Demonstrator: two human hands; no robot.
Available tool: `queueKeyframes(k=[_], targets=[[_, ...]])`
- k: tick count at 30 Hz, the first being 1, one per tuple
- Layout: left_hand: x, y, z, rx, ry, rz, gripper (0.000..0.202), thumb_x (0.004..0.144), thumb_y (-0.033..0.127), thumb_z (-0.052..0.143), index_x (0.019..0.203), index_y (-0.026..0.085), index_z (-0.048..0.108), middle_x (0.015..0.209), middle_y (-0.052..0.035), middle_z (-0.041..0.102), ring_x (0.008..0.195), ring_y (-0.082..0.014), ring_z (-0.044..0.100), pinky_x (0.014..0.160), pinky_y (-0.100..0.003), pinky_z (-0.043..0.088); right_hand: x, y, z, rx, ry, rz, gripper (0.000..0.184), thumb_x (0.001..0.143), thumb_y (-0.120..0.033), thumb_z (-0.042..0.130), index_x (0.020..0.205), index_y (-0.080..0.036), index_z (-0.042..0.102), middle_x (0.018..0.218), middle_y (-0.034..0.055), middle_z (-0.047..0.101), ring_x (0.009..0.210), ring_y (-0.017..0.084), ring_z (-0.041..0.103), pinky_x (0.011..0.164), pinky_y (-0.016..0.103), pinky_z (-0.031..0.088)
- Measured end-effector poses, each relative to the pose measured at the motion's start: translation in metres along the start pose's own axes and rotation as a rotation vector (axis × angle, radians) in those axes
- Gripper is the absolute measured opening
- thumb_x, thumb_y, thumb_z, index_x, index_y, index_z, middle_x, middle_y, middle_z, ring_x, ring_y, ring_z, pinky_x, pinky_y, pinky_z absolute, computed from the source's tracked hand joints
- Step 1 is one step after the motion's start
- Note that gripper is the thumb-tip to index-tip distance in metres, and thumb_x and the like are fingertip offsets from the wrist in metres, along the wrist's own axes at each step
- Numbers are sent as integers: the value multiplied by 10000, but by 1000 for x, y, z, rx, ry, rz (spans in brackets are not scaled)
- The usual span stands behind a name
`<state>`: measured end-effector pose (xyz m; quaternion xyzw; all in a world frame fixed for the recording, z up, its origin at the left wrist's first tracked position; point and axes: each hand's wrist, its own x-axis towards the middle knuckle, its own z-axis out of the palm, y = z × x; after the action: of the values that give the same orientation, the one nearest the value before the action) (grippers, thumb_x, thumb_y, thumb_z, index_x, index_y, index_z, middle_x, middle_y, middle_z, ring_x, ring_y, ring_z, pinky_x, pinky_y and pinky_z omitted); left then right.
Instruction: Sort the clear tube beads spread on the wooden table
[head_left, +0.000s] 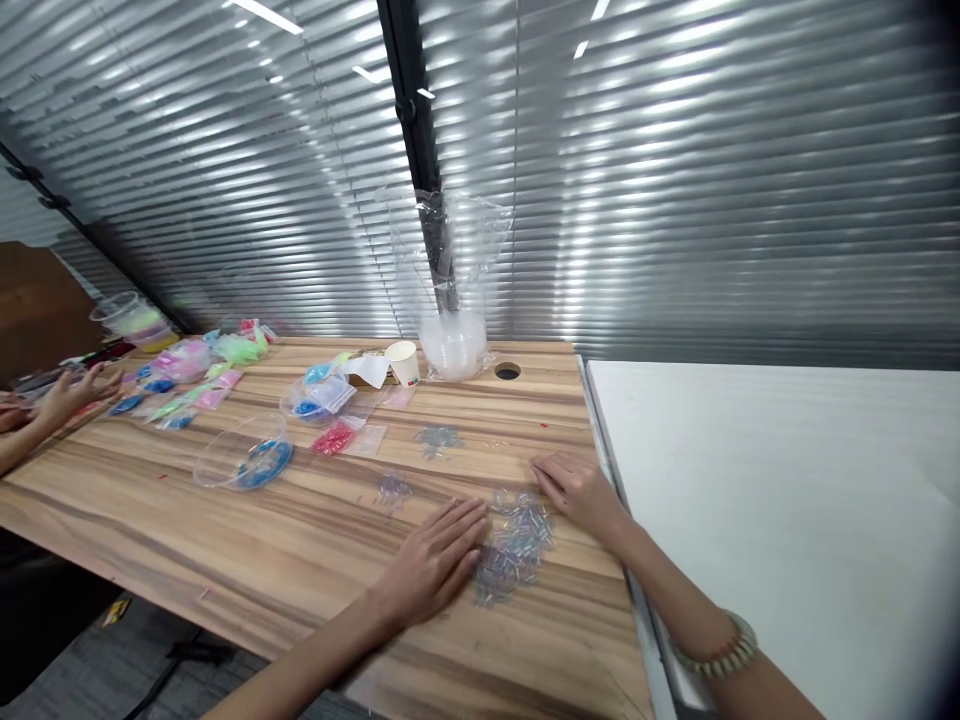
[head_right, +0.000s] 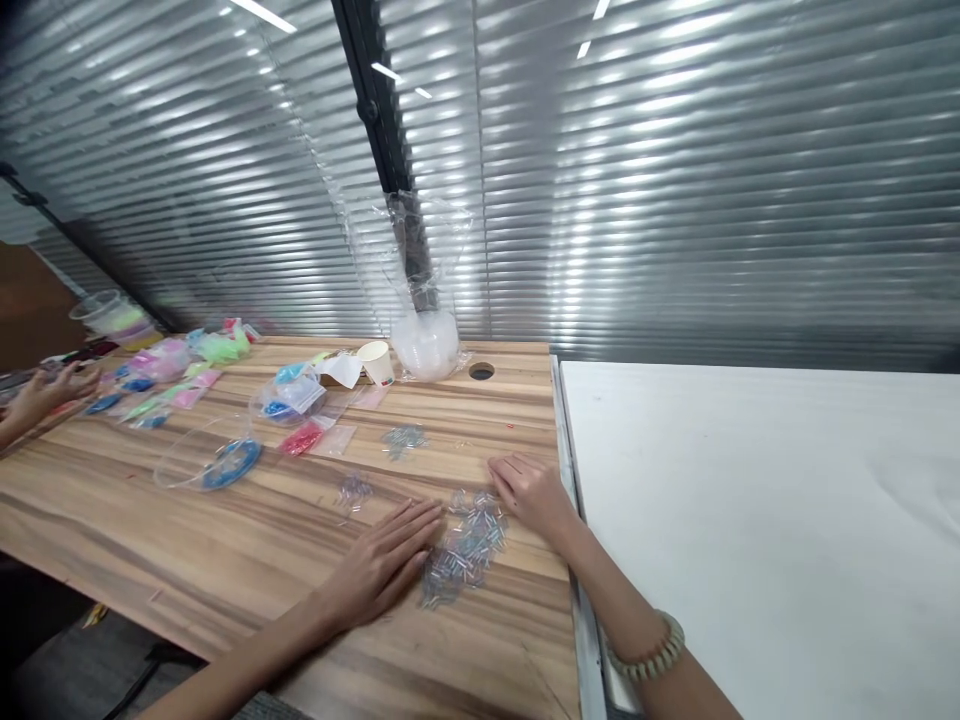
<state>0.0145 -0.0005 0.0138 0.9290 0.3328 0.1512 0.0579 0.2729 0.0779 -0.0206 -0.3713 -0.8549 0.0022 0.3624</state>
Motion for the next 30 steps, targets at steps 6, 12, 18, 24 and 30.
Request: queueKeyframes(k=[6, 12, 18, 24, 30], targets=[[-12, 1, -2, -127, -25, -97, 465, 948, 219, 387, 1405, 230, 301, 1402, -75, 409, 1315, -209, 345, 1085, -419, 325, -1, -6, -4, 54, 28, -4, 213, 912, -155, 427, 930, -178, 637, 880, 79, 700, 784, 194, 648, 716, 326, 524], [19, -18, 2, -373, -55, -131, 637, 954, 226, 346, 1457, 232, -45, 1430, -99, 357, 1329, -196, 321, 1080, -430, 323, 0, -6, -5, 38, 25, 29, 210, 913, -165, 429, 907, -172, 639, 856, 70, 704, 757, 187, 649, 686, 315, 519], [28, -23, 4, -422, -133, -114, 619, 965, 237, 303, 1447, 248, -85, 1406, -76, 403, 1341, -180, 297, 1083, -450, 306, -1, -3, -4, 59, 15, 62, 213, 918, -167, 420, 916, -149, 632, 860, 79, 702, 762, 186, 646, 685, 313, 519], [23, -23, 6, -389, -117, -171, 542, 972, 279, 285, 1456, 237, 45, 1443, -83, 341, 1343, -190, 293, 1086, -421, 306, 1, -3, -4, 113, -10, 84, 201, 910, -170, 436, 926, -147, 636, 886, 84, 700, 794, 197, 645, 717, 333, 521], [21, -25, 7, -412, -52, -171, 558, 977, 273, 288, 1449, 260, -9, 1338, -47, 493, 1293, -174, 379, 1066, -417, 333, 8, -17, -11, 398, -104, 98, 208, 909, -203, 459, 1025, -183, 631, 991, 56, 682, 940, 174, 614, 839, 331, 503]])
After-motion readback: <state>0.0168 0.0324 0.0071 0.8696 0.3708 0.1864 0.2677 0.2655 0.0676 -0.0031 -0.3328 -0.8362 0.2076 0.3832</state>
